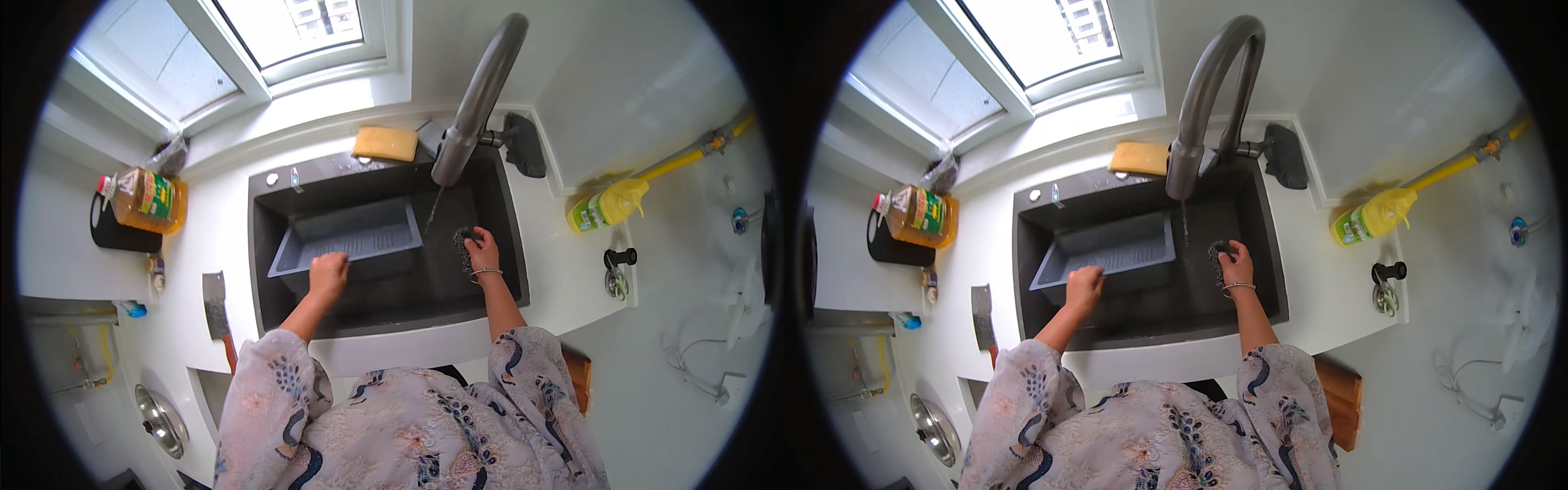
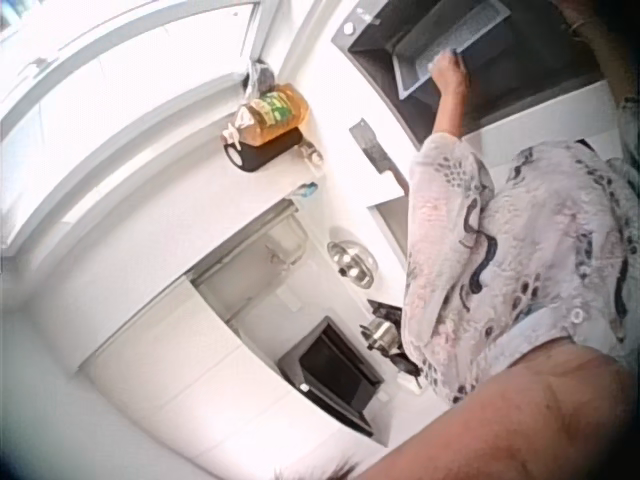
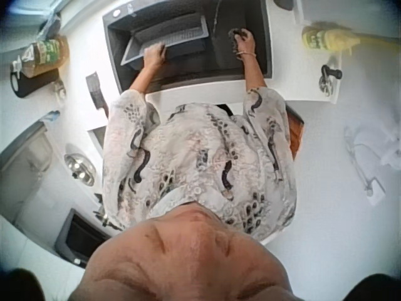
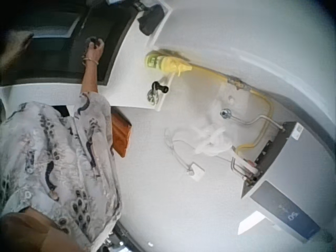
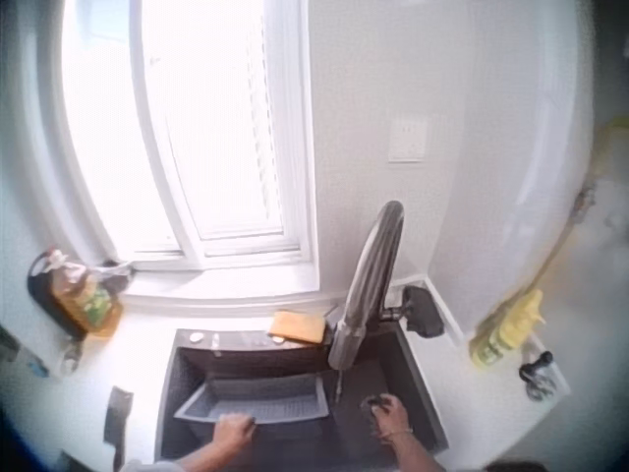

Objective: The person washes a gray plastic colander in a kitchen sink using a steel wool scrubber and dish soap. They scrub the colander thoroughly, rinse it under running water, and then clean the sink basin with the scrubber and a cloth.

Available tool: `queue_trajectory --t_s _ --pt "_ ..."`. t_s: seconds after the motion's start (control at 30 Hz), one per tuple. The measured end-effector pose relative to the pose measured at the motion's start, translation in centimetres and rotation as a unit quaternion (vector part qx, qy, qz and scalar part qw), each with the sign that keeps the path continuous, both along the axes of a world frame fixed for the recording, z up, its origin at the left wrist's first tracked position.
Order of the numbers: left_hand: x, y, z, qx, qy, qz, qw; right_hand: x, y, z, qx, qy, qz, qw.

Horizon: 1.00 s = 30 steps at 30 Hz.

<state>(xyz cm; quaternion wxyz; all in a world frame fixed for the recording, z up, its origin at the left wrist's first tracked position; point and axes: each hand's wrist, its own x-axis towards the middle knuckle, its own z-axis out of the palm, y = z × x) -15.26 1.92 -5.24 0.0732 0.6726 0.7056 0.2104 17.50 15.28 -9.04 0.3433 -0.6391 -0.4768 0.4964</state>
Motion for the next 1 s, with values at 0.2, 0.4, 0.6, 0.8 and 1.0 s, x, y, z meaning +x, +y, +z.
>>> queue_trajectory --t_s 0.2,0.4,0.6,0.8,1.0 --pt "-2.8 0.4 5.0 0.052 -0.054 0.083 0.994 -3.6 1.0 4.2 0.070 0.058 0.048 0.995" --pt "-2.1 0.6 5.0 0.044 -0.197 0.141 0.969 -7.1 -1.2 6.3 0.184 0.049 0.027 0.981" --pt "0.6 2.2 5.1 -0.003 -0.165 0.156 0.974 -9.2 -2.8 8.2 0.236 -0.018 0.035 0.971" --pt "-1.3 2.5 3.1 0.002 -0.218 0.120 0.969 -9.0 -1.9 10.0 0.305 0.013 0.048 0.951" --pt "-2.7 1.6 3.2 -0.009 -0.243 0.105 0.964 -5.7 -1.8 1.5 0.123 -0.015 -0.013 0.992"
